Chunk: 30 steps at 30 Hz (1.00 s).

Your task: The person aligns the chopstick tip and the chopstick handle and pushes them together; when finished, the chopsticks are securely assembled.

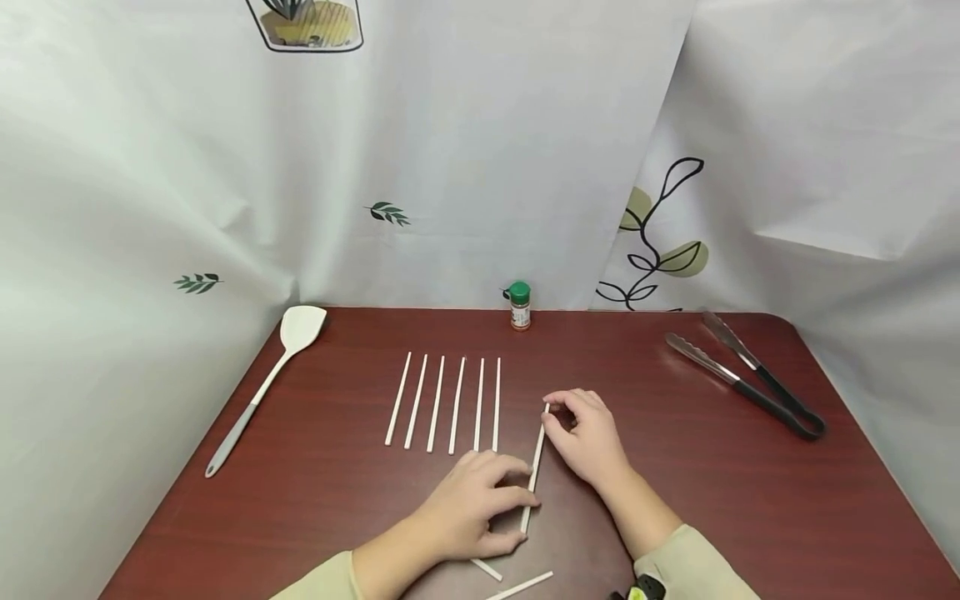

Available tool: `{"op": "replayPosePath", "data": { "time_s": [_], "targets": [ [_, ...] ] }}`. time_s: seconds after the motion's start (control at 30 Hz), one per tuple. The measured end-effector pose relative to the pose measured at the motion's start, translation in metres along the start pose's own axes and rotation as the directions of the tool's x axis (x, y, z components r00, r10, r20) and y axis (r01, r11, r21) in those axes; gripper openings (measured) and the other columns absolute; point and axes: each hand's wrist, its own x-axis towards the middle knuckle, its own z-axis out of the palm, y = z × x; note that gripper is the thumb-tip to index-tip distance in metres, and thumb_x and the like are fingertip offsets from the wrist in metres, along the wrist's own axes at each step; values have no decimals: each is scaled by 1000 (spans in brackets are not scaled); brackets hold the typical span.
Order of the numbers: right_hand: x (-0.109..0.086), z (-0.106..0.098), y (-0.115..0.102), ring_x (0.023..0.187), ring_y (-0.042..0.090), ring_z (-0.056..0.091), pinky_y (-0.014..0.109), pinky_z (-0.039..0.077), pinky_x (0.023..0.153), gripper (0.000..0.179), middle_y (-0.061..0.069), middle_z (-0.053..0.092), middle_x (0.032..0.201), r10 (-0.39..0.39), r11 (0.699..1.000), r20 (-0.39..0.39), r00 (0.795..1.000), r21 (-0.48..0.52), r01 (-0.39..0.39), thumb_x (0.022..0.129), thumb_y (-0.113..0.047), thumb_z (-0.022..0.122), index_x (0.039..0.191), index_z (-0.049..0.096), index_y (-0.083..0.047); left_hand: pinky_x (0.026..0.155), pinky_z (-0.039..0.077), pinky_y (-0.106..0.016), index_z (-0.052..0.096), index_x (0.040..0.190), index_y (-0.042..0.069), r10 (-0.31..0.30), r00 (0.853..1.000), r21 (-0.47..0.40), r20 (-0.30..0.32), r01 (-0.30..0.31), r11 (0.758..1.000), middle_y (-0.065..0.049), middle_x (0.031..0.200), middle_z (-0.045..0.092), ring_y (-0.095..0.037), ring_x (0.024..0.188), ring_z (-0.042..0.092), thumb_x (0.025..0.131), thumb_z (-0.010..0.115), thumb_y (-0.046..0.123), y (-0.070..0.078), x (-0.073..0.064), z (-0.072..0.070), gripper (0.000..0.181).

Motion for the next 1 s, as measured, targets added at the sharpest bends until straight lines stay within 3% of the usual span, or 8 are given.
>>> {"op": "replayPosePath", "data": {
  "time_s": [0.13, 0.27, 0.4, 0.63, 1.0],
  "targets": [
    [10, 4, 3, 107, 34, 55, 47, 40, 91, 22, 5, 69, 107, 35, 990, 78, 996, -140, -24, 81, -12, 84, 102, 78, -9, 90, 44, -33, 78, 111, 33, -2, 1000, 107, 21, 0, 994, 8, 130, 68, -11, 115, 61, 79, 81, 50, 0, 9, 3, 36],
    [18, 7, 2, 120, 40, 50, 61, 37, 94, 27, 7, 65, 119, 116, 970, 155, 981, -232, -78, 84, -22, 85, 109, 79, -13, 93, 42, -35, 77, 109, 34, -73, 995, 166, 68, 60, 984, 11, 124, 69, -10, 117, 59, 81, 81, 56, 1, 19, 7, 35],
    [20, 9, 1, 124, 41, 48, 63, 36, 97, 36, 10, 64, 125, 136, 963, 192, 972, -256, -84, 86, -25, 83, 120, 80, -13, 94, 43, -36, 77, 109, 34, -118, 989, 178, 86, 102, 979, 12, 122, 68, -9, 117, 59, 83, 81, 56, -1, 22, 10, 35],
    [16, 11, -1, 129, 42, 45, 64, 33, 101, 51, 13, 60, 136, 128, 955, 251, 960, -294, -50, 87, -28, 80, 136, 75, -13, 94, 44, -35, 78, 112, 32, -136, 988, 187, 67, 122, 975, 11, 123, 70, -10, 119, 59, 84, 80, 55, -4, 17, 11, 36],
    [15, 10, -2, 130, 44, 45, 65, 34, 102, 57, 15, 57, 140, 99, 946, 288, 953, -325, 0, 90, -38, 81, 142, 71, -16, 95, 44, -35, 83, 113, 32, -175, 984, 250, 41, 160, 955, 20, 113, 73, -8, 114, 60, 90, 80, 49, -7, 16, 10, 29]
  ]
}}
